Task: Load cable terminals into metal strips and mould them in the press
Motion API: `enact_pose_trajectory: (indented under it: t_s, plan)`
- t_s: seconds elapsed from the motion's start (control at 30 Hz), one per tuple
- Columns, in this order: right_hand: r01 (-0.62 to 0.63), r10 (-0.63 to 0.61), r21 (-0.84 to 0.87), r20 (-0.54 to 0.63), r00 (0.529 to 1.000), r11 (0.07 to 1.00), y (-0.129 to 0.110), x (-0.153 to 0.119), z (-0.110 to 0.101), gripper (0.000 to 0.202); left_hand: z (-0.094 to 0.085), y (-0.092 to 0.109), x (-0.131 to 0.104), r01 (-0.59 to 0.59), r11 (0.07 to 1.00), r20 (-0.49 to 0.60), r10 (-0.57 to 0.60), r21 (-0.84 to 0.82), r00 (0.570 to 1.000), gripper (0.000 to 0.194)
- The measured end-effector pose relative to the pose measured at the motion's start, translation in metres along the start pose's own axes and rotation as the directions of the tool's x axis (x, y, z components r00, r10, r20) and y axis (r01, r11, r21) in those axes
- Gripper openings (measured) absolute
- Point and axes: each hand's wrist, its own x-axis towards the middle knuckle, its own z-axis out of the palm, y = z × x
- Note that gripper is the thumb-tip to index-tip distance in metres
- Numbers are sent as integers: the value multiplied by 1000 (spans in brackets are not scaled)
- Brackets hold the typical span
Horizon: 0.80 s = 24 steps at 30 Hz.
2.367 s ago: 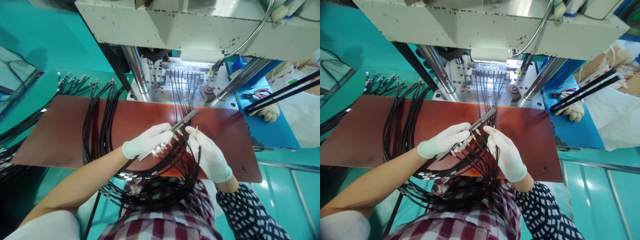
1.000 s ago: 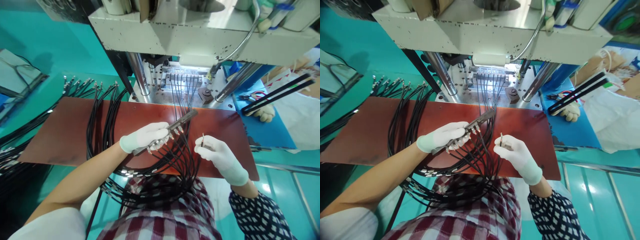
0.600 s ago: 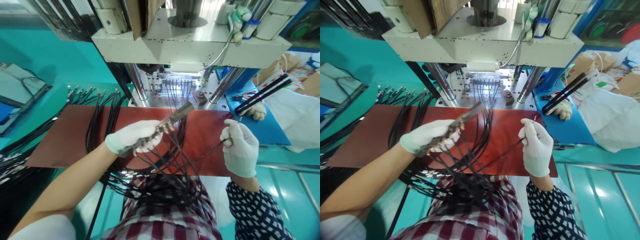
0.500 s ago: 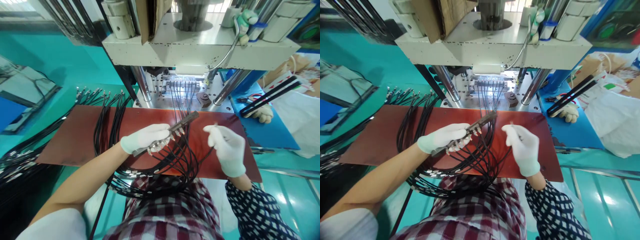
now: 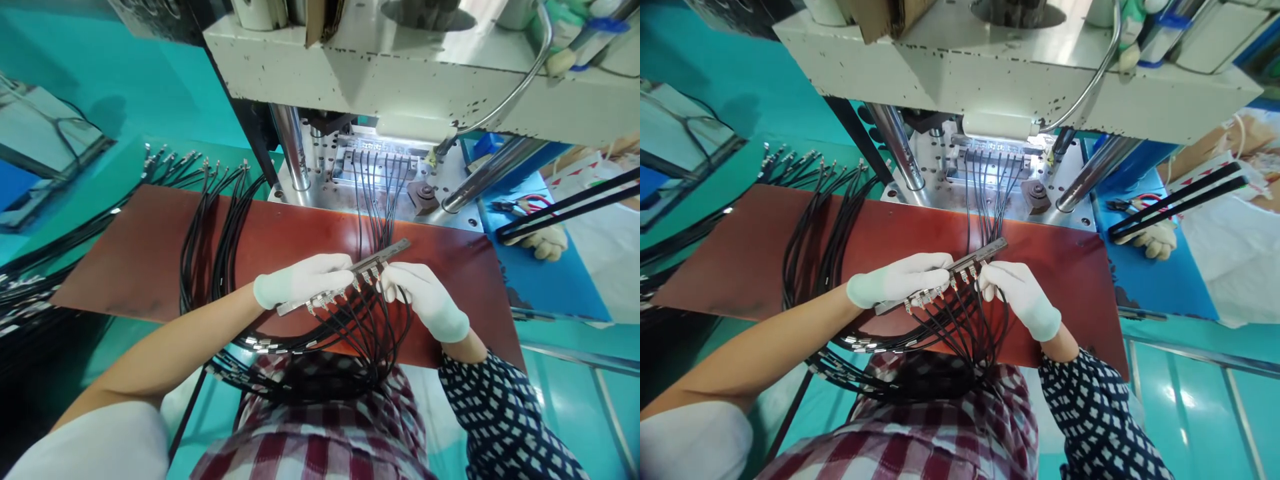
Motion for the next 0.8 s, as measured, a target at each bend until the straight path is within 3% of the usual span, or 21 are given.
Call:
enact_pose_trajectory:
  t_s: [0.2, 0.4, 0.5, 0.6, 0.67, 0.8]
  plan:
    - [1, -1, 36, 4, 1000, 999, 4, 0, 0, 36, 0, 3, -2, -26, 997, 5, 26, 67, 1000, 39]
    - [33, -32, -20, 33, 999, 999, 0, 0, -1, 37, 2, 1, -3, 19, 999, 72, -16, -36, 997, 41]
    - [37, -37, -9, -3, 999, 999, 4, 1, 1, 37, 2, 4, -4, -45, 979, 22, 41, 201, 999, 40]
    - [46, -47, -28, -53, 997, 999, 10, 3, 2, 37, 1, 6, -3, -99, 859, -29, 132, 503, 991, 38]
    - [64, -68, -66, -66, 995, 996, 14, 3, 2, 38, 1, 6, -3, -88, 820, -35, 131, 566, 991, 37]
    - [50, -89, -299, -117, 989, 953, 15, -6, 6, 36, 2, 5, -4, -99, 848, -48, 145, 521, 988, 39]
